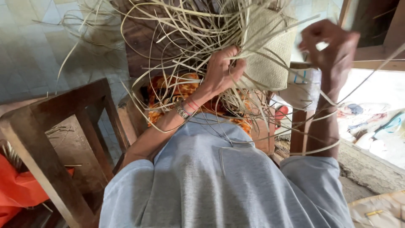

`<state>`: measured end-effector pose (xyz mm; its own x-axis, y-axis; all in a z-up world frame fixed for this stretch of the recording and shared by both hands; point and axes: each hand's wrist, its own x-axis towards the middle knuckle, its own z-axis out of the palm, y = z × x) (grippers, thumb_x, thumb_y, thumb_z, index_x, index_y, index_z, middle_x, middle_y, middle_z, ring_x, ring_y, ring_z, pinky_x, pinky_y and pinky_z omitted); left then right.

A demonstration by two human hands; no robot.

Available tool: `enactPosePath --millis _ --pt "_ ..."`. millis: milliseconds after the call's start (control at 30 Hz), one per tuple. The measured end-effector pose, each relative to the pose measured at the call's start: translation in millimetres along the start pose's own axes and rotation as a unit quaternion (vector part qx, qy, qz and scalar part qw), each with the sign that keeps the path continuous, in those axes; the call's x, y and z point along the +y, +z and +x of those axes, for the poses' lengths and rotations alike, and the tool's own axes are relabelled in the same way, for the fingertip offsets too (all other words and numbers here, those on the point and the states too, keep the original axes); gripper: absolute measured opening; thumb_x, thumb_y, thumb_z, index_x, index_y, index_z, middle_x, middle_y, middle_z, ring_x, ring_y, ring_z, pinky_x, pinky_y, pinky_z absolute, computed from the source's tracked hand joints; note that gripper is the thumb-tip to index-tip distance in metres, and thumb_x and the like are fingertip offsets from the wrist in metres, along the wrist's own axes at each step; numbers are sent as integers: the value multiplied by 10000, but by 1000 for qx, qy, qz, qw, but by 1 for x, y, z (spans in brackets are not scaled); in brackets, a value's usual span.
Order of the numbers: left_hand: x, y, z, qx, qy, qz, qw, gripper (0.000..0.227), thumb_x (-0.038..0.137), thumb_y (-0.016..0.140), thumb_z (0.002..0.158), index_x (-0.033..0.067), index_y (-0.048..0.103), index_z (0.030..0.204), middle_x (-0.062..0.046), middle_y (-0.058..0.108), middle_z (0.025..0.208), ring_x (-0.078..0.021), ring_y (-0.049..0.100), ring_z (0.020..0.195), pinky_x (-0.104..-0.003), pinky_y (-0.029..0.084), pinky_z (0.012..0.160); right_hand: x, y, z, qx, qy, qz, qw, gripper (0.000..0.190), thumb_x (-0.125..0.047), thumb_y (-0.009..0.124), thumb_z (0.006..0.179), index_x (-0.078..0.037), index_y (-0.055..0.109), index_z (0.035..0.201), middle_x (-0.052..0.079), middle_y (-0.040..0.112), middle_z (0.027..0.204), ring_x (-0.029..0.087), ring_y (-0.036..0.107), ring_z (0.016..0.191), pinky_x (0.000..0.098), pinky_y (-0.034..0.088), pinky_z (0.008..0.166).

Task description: The person weaves together thin strips of light-colored material to form a basket, using their hands and occasionally cutting a strip with a knife.

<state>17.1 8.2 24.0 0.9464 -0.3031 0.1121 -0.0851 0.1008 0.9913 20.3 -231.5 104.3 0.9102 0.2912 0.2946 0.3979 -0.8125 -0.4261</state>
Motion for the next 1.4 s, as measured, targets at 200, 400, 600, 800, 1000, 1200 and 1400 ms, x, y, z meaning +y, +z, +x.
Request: enactPosePath --millis 200,400,600,800,1000,1200,1400 --pt "-2 2 6 38 -26 13 999 331 365 495 818 132 420 595 60 261 461 -38 202 355 -170 235 306 -53 24 -19 -60 59 104 991 189 8 504 970 157 580 881 243 621 756 285 647 597 306 549 448" --pt "4 2 7 74 -18 19 997 357 386 463 831 158 348 582 58 224 504 -76 235 426 -229 227 380 -85 38 -39 19 92 115 989 65 12 493 895 76 505 889 101 500 653 159 453 458 254 384 376" --pt "9 5 10 59 -49 63 995 348 411 410 832 138 448 620 68 245 473 -59 256 387 -204 243 342 -107 32 -13 -89 73 183 976 444 -344 374 921 26 537 1104 86 596 767 200 579 734 356 449 737" --pt "12 -6 18 54 -20 33 998 284 380 477 813 123 448 694 50 386 560 -73 336 454 -206 309 413 -108 39 -3 -208 117 378 894 562 -443 266 904 -29 588 701 113 631 729 147 564 509 272 453 508" --pt "32 -58 44 146 -6 -20 989 90 190 564 811 124 551 870 22 491 639 -78 452 549 -198 424 513 -122 26 6 -204 230 425 851 579 -480 298 867 -2 621 816 122 632 773 198 613 704 294 465 687" --pt "41 -106 47 252 99 393 879 155 245 519 817 97 481 798 -16 471 601 -131 427 525 -297 381 572 -131 21 0 -135 296 394 860 335 -284 447 875 4 584 974 108 611 833 164 580 733 239 481 670" --pt "130 -58 16 149 148 401 891 230 117 498 923 4 448 1117 -182 461 1138 -326 420 1086 -451 375 941 -106 39 -23 42 366 426 826 317 -255 497 894 -8 504 1092 68 581 747 115 550 583 188 432 480"
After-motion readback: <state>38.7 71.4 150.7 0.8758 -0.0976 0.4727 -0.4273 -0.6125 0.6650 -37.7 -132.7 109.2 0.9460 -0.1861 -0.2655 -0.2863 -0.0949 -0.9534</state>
